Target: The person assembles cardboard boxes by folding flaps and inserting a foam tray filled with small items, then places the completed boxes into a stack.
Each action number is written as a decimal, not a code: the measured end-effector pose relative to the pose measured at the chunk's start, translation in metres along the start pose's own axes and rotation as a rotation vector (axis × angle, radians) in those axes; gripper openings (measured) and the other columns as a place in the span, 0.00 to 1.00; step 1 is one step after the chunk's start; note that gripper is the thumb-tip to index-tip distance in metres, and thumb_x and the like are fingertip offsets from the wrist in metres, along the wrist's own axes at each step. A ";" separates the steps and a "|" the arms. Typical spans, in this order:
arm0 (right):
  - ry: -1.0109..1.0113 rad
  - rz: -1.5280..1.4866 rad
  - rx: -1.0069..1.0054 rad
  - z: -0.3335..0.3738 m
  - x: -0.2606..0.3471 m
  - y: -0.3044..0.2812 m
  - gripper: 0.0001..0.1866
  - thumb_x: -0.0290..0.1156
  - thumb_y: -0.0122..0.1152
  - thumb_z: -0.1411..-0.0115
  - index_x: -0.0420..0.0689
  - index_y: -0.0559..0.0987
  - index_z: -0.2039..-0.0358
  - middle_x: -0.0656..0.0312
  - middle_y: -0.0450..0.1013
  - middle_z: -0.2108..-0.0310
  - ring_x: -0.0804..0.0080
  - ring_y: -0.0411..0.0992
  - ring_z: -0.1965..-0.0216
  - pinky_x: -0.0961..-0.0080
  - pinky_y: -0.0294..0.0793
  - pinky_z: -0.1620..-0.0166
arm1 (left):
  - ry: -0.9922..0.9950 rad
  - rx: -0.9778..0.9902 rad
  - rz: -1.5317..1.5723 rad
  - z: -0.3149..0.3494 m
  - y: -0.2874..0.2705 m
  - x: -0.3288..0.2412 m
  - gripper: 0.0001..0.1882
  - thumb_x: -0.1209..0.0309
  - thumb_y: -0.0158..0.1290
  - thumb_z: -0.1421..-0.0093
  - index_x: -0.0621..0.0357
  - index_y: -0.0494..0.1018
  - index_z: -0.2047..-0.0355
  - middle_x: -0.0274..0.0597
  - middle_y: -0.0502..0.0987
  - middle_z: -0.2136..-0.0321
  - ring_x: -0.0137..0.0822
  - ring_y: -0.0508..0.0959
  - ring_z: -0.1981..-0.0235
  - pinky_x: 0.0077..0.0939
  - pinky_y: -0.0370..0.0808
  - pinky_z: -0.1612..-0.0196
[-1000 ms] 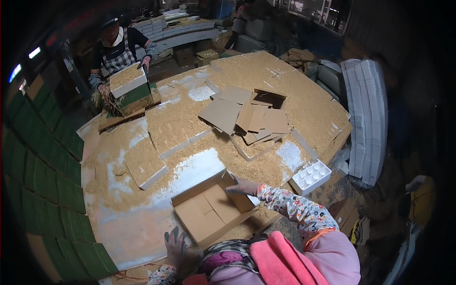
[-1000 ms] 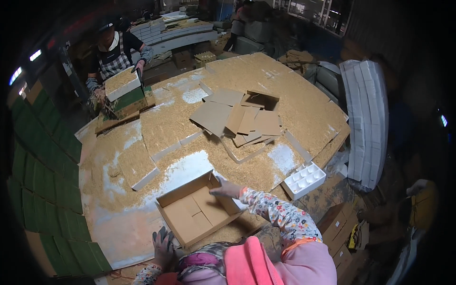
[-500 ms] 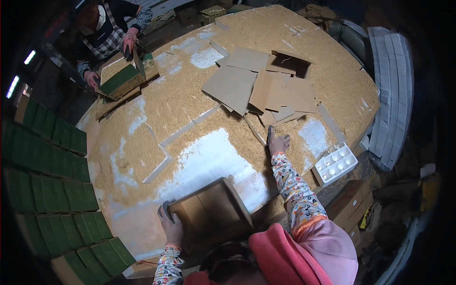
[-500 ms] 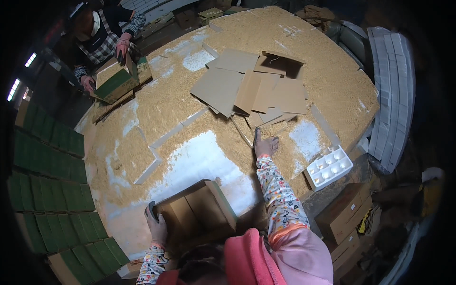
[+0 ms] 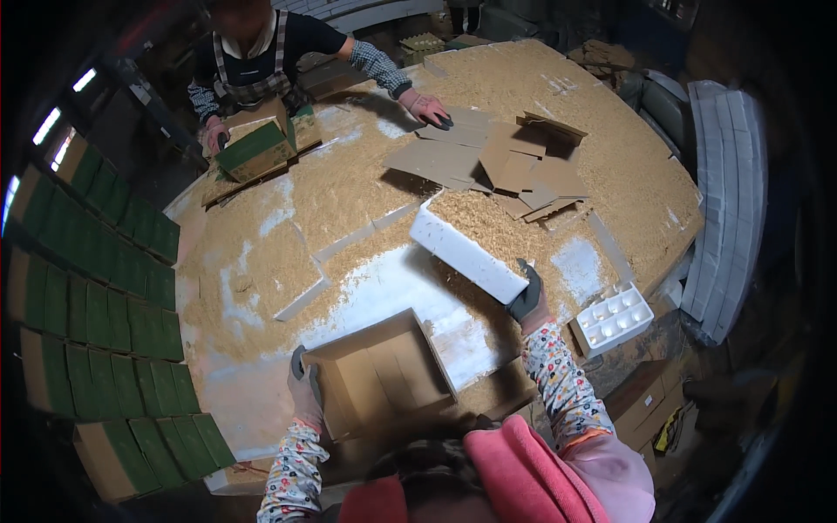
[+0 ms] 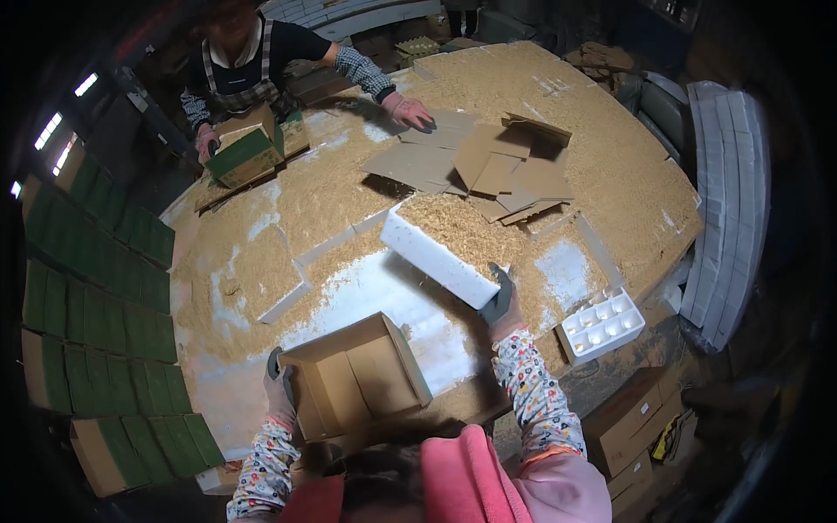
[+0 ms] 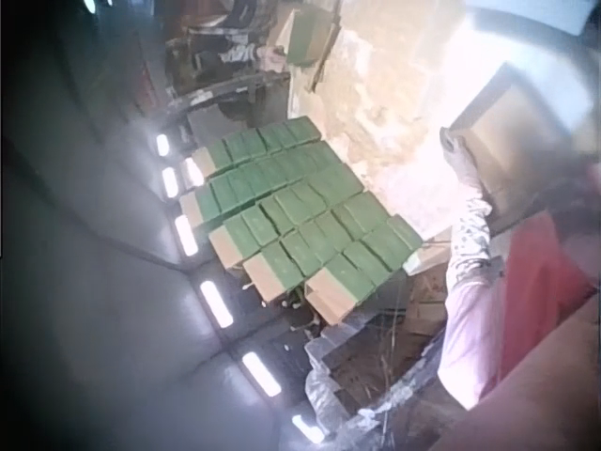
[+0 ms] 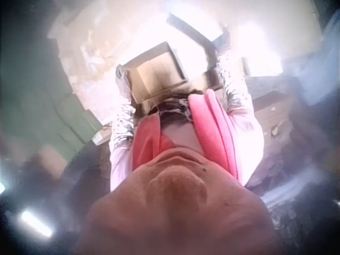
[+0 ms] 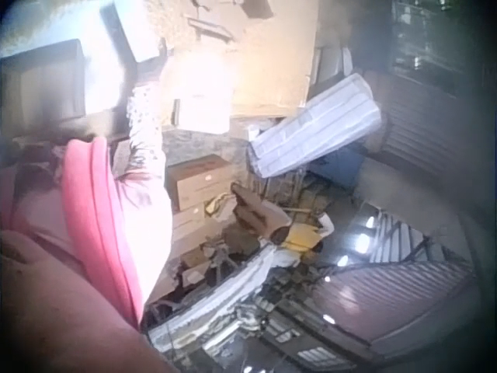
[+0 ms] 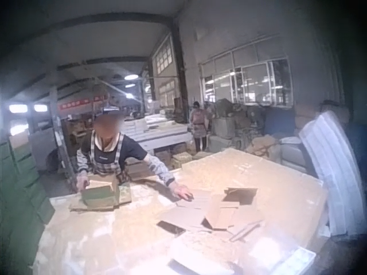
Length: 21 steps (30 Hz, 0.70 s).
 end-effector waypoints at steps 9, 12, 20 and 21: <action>0.075 0.338 0.765 0.152 0.261 0.192 0.29 0.32 0.57 0.42 0.36 0.62 0.41 0.56 0.66 0.47 0.70 0.65 0.47 0.77 0.63 0.44 | -0.221 0.176 0.630 -0.124 0.024 0.091 0.18 0.59 0.42 0.34 0.56 0.70 0.51 0.45 0.76 0.57 0.40 0.77 0.58 0.34 0.75 0.54; 0.138 0.409 0.681 0.153 0.237 0.199 0.37 0.38 0.62 0.44 0.36 0.58 0.39 0.54 0.64 0.45 0.69 0.62 0.44 0.77 0.60 0.42 | -0.236 0.329 0.513 -0.087 0.081 0.044 0.21 0.57 0.38 0.32 0.57 0.69 0.48 0.42 0.75 0.54 0.38 0.75 0.55 0.31 0.70 0.48; 0.255 0.303 0.631 0.139 0.189 0.193 0.43 0.41 0.67 0.46 0.36 0.55 0.37 0.56 0.68 0.52 0.73 0.67 0.55 0.80 0.67 0.52 | -0.018 0.284 -0.619 -0.062 0.060 -0.043 0.19 0.63 0.40 0.34 0.65 0.69 0.52 0.51 0.74 0.60 0.40 0.74 0.56 0.28 0.67 0.50; 0.163 0.317 0.574 0.137 0.177 0.195 0.42 0.40 0.67 0.46 0.36 0.56 0.38 0.58 0.69 0.54 0.74 0.68 0.57 0.81 0.68 0.55 | -0.021 0.270 -0.636 -0.065 0.055 -0.034 0.19 0.63 0.40 0.34 0.65 0.69 0.52 0.51 0.74 0.60 0.40 0.74 0.56 0.28 0.67 0.50</action>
Point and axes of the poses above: each hand's wrist, its own z-axis away from the middle knuckle, its own y-axis out of the palm, x = y × z, the point moved 6 cm from there along -z, towards the middle knuckle
